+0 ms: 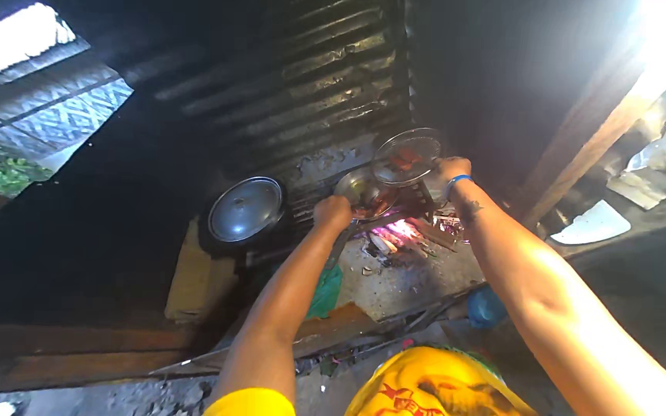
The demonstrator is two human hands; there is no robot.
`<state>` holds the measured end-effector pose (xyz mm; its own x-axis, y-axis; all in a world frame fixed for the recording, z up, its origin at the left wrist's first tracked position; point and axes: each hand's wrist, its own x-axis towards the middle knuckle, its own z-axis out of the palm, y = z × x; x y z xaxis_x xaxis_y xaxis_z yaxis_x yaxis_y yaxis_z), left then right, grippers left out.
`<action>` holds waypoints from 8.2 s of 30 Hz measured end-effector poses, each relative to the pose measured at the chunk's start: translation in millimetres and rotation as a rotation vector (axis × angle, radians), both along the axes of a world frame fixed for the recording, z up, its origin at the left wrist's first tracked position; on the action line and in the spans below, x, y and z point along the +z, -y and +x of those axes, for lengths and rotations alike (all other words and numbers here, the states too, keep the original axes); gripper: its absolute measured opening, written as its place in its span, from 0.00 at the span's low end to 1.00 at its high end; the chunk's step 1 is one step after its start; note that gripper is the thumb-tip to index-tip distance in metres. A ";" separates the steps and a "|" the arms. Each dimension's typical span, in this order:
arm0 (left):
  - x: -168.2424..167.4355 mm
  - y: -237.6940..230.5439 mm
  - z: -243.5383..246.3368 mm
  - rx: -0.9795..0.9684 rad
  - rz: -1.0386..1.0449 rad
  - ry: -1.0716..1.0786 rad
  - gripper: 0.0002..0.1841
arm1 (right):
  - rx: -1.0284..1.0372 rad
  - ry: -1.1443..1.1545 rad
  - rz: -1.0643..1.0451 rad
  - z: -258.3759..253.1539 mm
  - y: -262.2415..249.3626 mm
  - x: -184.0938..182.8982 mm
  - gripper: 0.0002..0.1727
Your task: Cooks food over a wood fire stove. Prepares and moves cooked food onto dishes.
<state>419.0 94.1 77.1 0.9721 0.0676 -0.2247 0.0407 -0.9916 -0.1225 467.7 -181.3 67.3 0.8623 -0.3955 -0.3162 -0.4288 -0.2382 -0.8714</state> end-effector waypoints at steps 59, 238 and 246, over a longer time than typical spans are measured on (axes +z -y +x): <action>47.6 -72.7 102.1 -0.242 0.106 -0.287 0.13 | -0.032 0.069 0.178 -39.3 5.7 -30.0 0.18; -19.8 -48.5 12.0 -0.036 -0.362 -0.058 0.18 | -0.132 0.018 0.130 -17.1 42.0 -28.6 0.19; -14.4 -14.1 16.7 -0.023 -0.163 -0.090 0.16 | -0.125 0.016 0.101 -12.6 43.0 -38.0 0.20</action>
<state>435.7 108.2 62.6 0.9484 0.0010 -0.3172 0.0135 -0.9992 0.0373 455.1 -224.2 29.4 0.8137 -0.4668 -0.3465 -0.4354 -0.0944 -0.8953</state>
